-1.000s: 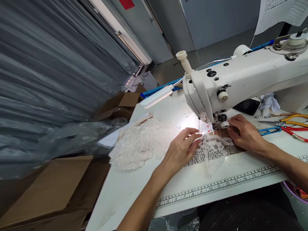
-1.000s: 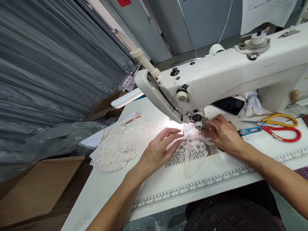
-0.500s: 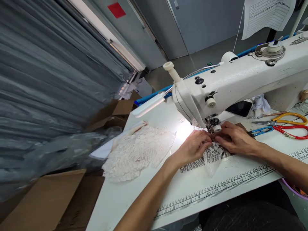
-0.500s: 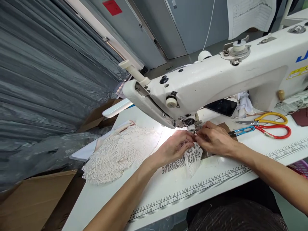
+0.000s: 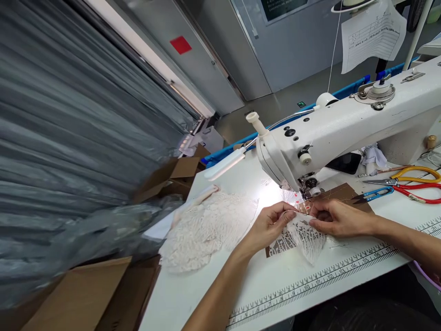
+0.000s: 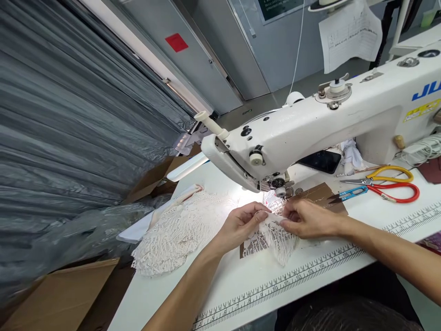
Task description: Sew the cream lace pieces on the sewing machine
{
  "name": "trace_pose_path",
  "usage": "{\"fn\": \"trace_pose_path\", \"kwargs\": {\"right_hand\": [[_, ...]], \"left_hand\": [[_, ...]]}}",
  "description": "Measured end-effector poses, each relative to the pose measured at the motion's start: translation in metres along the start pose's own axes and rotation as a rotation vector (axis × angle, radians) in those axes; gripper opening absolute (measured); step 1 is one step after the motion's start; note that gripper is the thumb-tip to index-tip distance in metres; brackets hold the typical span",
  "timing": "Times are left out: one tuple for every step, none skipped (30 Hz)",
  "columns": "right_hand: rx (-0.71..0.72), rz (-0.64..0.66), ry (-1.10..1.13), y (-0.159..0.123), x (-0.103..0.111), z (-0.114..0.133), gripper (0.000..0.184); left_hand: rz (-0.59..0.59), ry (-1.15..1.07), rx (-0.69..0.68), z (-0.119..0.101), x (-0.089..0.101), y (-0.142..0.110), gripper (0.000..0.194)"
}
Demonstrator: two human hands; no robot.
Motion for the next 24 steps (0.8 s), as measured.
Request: {"fn": "trace_pose_path", "kwargs": {"right_hand": [[-0.054,0.048,0.09,0.002,-0.002,0.002,0.018],[-0.113,0.083,0.179,0.004,-0.005,0.005,0.016],[-0.178,0.106,0.259,0.008,-0.008,0.008,0.014],[-0.245,0.122,0.319,0.012,-0.012,0.011,0.011],[-0.31,0.127,0.337,0.016,-0.015,0.014,0.01],[-0.354,0.127,0.295,0.021,-0.018,0.016,0.01],[-0.37,0.105,0.182,0.025,-0.019,0.017,0.012],[-0.36,0.057,0.011,0.028,-0.019,0.017,0.015],[-0.329,-0.005,-0.197,0.03,-0.018,0.016,0.02],[-0.28,-0.069,-0.408,0.031,-0.015,0.015,0.025],[-0.218,-0.121,-0.588,0.03,-0.013,0.012,0.032],[-0.145,-0.148,-0.714,0.029,-0.01,0.008,0.037],[-0.065,-0.147,-0.786,0.026,-0.008,0.004,0.039],[0.024,-0.125,-0.812,0.024,-0.007,0.0,0.036],[0.11,-0.106,-0.811,0.021,-0.006,-0.004,0.031],[0.18,-0.095,-0.794,0.019,-0.005,-0.007,0.026],[0.224,-0.091,-0.764,0.016,-0.005,-0.011,0.025],[0.241,-0.093,-0.726,0.015,-0.005,-0.013,0.026],[0.238,-0.095,-0.679,0.014,-0.004,-0.015,0.028],[0.223,-0.095,-0.628,0.014,-0.004,-0.015,0.03],[0.206,-0.089,-0.576,0.014,-0.003,-0.015,0.031],[0.192,-0.079,-0.525,0.015,-0.002,-0.015,0.032],[0.18,-0.068,-0.474,0.015,0.0,-0.014,0.034],[0.169,-0.052,-0.423,0.015,0.003,-0.013,0.035]], "left_hand": [[0.011,-0.004,0.028,-0.002,0.002,0.0,0.035],[0.022,0.026,0.043,-0.004,0.004,0.001,0.036],[0.033,0.089,0.046,-0.006,0.007,0.004,0.035],[0.041,0.173,0.037,-0.008,0.009,0.009,0.033],[0.05,0.265,0.017,-0.008,0.011,0.014,0.031],[0.057,0.355,-0.008,-0.007,0.012,0.021,0.027],[0.07,0.429,-0.036,-0.005,0.013,0.028,0.023],[0.082,0.492,-0.059,-0.001,0.012,0.035,0.018],[0.067,0.548,-0.081,0.003,0.012,0.041,0.014],[0.048,0.591,-0.108,0.007,0.012,0.046,0.012],[0.025,0.624,-0.141,0.011,0.011,0.05,0.012],[-0.013,0.651,-0.178,0.014,0.012,0.052,0.013],[-0.061,0.669,-0.224,0.016,0.012,0.052,0.015],[-0.124,0.681,-0.279,0.016,0.013,0.051,0.016],[-0.195,0.69,-0.338,0.015,0.015,0.047,0.017],[-0.259,0.693,-0.399,0.013,0.015,0.042,0.017],[-0.292,0.686,-0.469,0.011,0.015,0.036,0.017],[-0.28,0.67,-0.539,0.008,0.013,0.03,0.016],[-0.227,0.649,-0.595,0.006,0.01,0.023,0.014],[-0.132,0.618,-0.639,0.005,0.005,0.016,0.012],[-0.038,0.592,-0.648,0.005,0.0,0.011,0.012],[0.026,0.567,-0.648,0.006,-0.004,0.006,0.013],[0.05,0.553,-0.642,0.008,-0.009,0.002,0.013],[0.037,0.55,-0.636,0.01,-0.013,0.0,0.013]]}}
Point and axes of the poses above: each hand's wrist, its own y-axis towards the middle knuckle, its own x-axis out of the back of the hand, z = x × y, the point moved 1 cm from there along y, towards the middle knuckle, and after that the axes turned 6 degrees about -y, right-handed, at the moved point
